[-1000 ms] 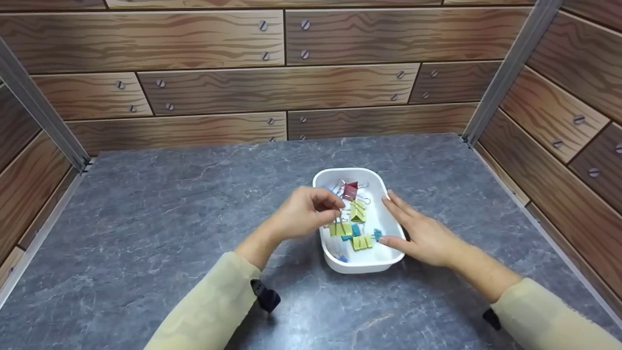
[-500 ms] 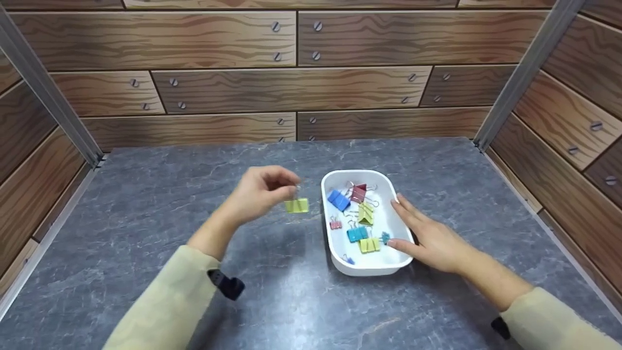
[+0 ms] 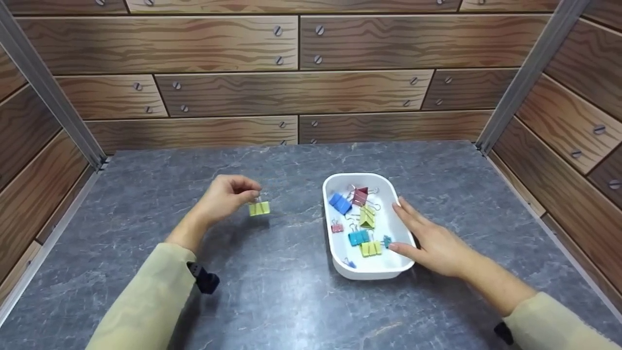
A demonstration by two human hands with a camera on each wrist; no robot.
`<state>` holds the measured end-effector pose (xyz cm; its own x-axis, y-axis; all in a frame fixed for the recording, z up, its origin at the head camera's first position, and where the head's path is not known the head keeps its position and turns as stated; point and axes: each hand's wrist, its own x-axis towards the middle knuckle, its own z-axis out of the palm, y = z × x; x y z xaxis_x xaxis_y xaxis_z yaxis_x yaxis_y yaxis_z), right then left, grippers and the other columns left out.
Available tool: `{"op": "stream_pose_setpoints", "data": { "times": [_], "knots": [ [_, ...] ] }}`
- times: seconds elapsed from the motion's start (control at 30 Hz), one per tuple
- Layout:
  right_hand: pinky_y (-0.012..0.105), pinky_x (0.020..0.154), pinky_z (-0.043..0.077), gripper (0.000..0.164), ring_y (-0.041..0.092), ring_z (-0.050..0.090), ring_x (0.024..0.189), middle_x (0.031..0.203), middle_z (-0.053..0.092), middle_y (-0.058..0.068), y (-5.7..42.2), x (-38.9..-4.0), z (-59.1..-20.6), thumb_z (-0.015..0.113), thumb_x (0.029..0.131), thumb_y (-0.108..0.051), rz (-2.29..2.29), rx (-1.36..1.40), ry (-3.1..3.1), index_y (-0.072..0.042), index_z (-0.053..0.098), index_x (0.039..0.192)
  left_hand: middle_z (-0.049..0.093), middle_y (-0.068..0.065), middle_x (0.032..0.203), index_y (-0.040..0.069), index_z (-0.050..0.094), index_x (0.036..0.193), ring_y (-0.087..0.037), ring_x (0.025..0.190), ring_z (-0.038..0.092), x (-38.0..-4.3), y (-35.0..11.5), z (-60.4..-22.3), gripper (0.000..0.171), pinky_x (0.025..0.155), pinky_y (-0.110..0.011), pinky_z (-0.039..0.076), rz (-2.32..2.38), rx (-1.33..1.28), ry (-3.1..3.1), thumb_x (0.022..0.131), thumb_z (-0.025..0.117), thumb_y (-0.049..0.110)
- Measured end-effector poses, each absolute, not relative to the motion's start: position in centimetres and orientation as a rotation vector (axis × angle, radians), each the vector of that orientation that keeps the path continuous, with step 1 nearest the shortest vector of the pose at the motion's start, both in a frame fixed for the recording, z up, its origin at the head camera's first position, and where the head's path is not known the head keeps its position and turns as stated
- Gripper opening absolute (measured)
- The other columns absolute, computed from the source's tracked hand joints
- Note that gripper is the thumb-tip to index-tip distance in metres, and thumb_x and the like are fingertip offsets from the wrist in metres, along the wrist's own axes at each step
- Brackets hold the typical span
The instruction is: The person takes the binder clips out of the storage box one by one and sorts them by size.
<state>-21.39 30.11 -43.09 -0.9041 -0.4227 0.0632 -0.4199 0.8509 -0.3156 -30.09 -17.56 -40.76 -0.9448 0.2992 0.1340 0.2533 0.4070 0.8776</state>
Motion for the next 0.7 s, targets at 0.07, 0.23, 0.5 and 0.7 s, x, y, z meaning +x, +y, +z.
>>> {"op": "stream_pose_setpoints", "data": {
  "times": [0.07, 0.23, 0.5, 0.7],
  "knots": [
    [0.070, 0.109, 0.042, 0.091, 0.051, 0.044, 0.143, 0.176, 0.016, 0.014, 30.1, -21.3, -43.0, 0.056, 0.103, -0.066, -0.509, -0.680, 3.016, -0.014, 0.023, 0.170, 0.076, -0.019, 0.110, -0.005, 0.077, 0.114, -0.017, 0.092, 0.068, -30.4, -18.6, -41.3, 0.017, 0.079, -0.027, 0.056, 1.584, 0.493, 2.619, 0.101, 0.070, 0.005],
    [0.070, 0.108, 0.042, 0.090, 0.051, 0.046, 0.143, 0.176, 0.018, 0.013, 30.1, -21.1, -42.9, 0.056, 0.103, -0.065, -0.502, -0.679, 3.020, -0.015, 0.024, 0.170, 0.076, -0.020, 0.109, -0.010, 0.074, 0.115, -0.013, 0.088, 0.065, -30.6, -21.2, -42.2, 0.019, 0.076, -0.023, 0.054, 1.564, 0.458, 2.659, 0.099, 0.071, 0.002],
    [0.070, 0.109, 0.041, 0.090, 0.050, 0.044, 0.144, 0.176, 0.016, 0.013, 30.1, -21.2, -42.8, 0.056, 0.103, -0.065, -0.501, -0.674, 3.013, -0.016, 0.023, 0.170, 0.074, -0.018, 0.109, -0.011, 0.073, 0.117, -0.013, 0.090, 0.063, -30.7, -23.7, -43.1, 0.020, 0.075, -0.022, 0.054, 1.515, 0.411, 2.646, 0.100, 0.068, -0.001],
    [0.070, 0.109, 0.041, 0.091, 0.051, 0.044, 0.144, 0.176, 0.016, 0.013, 29.9, -21.3, -42.7, 0.056, 0.103, -0.065, -0.493, -0.671, 3.005, -0.015, 0.023, 0.170, 0.075, -0.014, 0.104, -0.010, 0.074, 0.115, -0.011, 0.084, 0.062, -30.6, -24.2, -43.5, 0.019, 0.070, -0.023, 0.053, 1.495, 0.398, 2.644, 0.100, 0.068, -0.001]
  ]
}}
